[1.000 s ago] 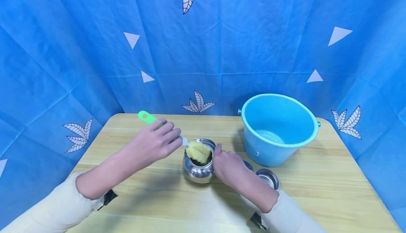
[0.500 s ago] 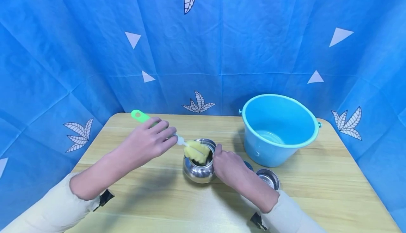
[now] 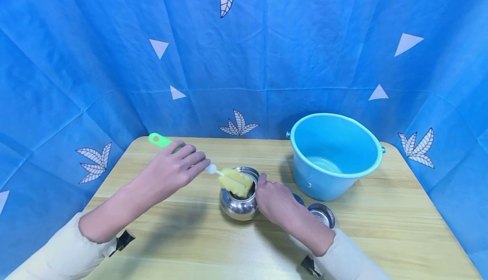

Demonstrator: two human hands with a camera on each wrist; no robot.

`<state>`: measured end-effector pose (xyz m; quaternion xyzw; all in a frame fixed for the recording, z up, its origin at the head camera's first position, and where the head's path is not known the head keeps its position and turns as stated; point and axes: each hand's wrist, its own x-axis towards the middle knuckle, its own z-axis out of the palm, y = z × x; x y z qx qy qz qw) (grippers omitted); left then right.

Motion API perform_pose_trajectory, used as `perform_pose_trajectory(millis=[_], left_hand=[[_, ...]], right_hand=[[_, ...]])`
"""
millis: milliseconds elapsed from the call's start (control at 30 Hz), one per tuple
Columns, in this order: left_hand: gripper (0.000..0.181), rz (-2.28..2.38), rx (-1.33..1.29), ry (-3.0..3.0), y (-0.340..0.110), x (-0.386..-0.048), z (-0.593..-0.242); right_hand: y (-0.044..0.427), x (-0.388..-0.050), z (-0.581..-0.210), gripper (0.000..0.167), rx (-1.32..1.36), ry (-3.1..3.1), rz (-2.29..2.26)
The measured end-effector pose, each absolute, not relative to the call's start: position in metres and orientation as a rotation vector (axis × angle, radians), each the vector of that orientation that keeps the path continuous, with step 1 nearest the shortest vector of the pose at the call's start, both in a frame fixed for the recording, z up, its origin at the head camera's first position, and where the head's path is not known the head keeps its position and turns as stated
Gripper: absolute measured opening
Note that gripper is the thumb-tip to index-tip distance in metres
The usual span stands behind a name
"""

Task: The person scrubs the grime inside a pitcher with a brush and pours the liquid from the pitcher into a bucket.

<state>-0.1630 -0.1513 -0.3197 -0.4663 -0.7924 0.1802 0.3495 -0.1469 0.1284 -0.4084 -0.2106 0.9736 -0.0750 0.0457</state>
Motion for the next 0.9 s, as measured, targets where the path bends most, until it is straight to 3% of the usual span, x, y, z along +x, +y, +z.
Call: perform_pose_trajectory(millis=[900], left_hand=[[0.042,0.367,-1.119,-2.245,-0.173,-0.160,-0.328]], right_hand=[[0.128,-0.146,-0.409,0.047,-0.644,2.978,-0.214]])
